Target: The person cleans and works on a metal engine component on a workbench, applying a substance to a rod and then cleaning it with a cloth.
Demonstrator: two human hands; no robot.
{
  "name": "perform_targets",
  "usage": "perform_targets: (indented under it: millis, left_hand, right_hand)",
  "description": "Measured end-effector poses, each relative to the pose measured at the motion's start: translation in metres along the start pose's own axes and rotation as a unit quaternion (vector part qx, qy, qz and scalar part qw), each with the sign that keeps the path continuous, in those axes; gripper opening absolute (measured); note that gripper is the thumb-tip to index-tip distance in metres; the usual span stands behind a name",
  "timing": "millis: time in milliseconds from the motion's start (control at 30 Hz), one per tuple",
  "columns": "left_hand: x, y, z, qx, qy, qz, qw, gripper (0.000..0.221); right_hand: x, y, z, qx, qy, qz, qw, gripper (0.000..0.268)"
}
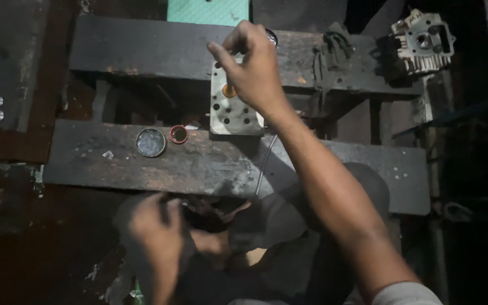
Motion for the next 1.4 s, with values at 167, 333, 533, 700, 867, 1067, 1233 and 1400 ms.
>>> perform_targets:
  millis: [167, 333, 533, 700, 867, 1067, 1233, 1400]
  left_hand:
    - [-0.176, 0.052, -0.013, -0.050, -0.152, -0.305, 0.939, 0.072]
    - [-0.224, 0.064, 0.044, -0.095, -0.129, -0.330, 0.930, 0.064]
    - [-0.212, 0.019, 0.057, -0.096, -0.123, -0.326, 0.933, 0.066]
    - [-0.210, 0.004, 0.058, -0.111, -0.116, -0.332, 0.929, 0.065]
    - [-0.200, 0.005, 0.046, -0.077, -0.081, -0.332, 0.937, 0.063]
    - [-0.201, 0.005, 0.044, -0.068, -0.075, -0.318, 0.943, 0.065]
    - [-0.203, -0.004, 0.046, -0.070, -0.065, -0.326, 0.941, 0.062]
    - [-0.197, 0.003, 0.038, -0.075, -0.059, -0.335, 0.937, 0.060]
  right_hand:
    - [-0.013, 0.006, 0.009, -0.046, -0.124, -0.064, 0.989, 0.013]
    - [-0.002, 0.003, 0.014, -0.071, -0.138, -0.039, 0.987, 0.012]
    - [0.042, -0.002, 0.020, -0.092, -0.227, 0.084, 0.966, 0.010]
    - [0.026, -0.001, 0.019, -0.066, -0.209, 0.062, 0.974, 0.017]
    - [0.009, 0.003, 0.027, -0.118, -0.326, 0.092, 0.933, 0.011]
    - [0.016, 0.004, 0.024, -0.142, -0.336, 0.036, 0.930, 0.014]
    - [0.047, -0.001, 0.022, -0.088, -0.188, 0.139, 0.968, 0.020]
    - [0.023, 0.000, 0.019, -0.077, -0.233, 0.069, 0.967, 0.011]
Point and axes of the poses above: each hand's wrist, its own y-axis away from the middle knuckle, its own z-axis out of the palm, x = y × z, the point moved 10 cm from there along -y, towards the middle knuckle, and after that the axes turned 1 degree about -z, right-handed, at the moved point
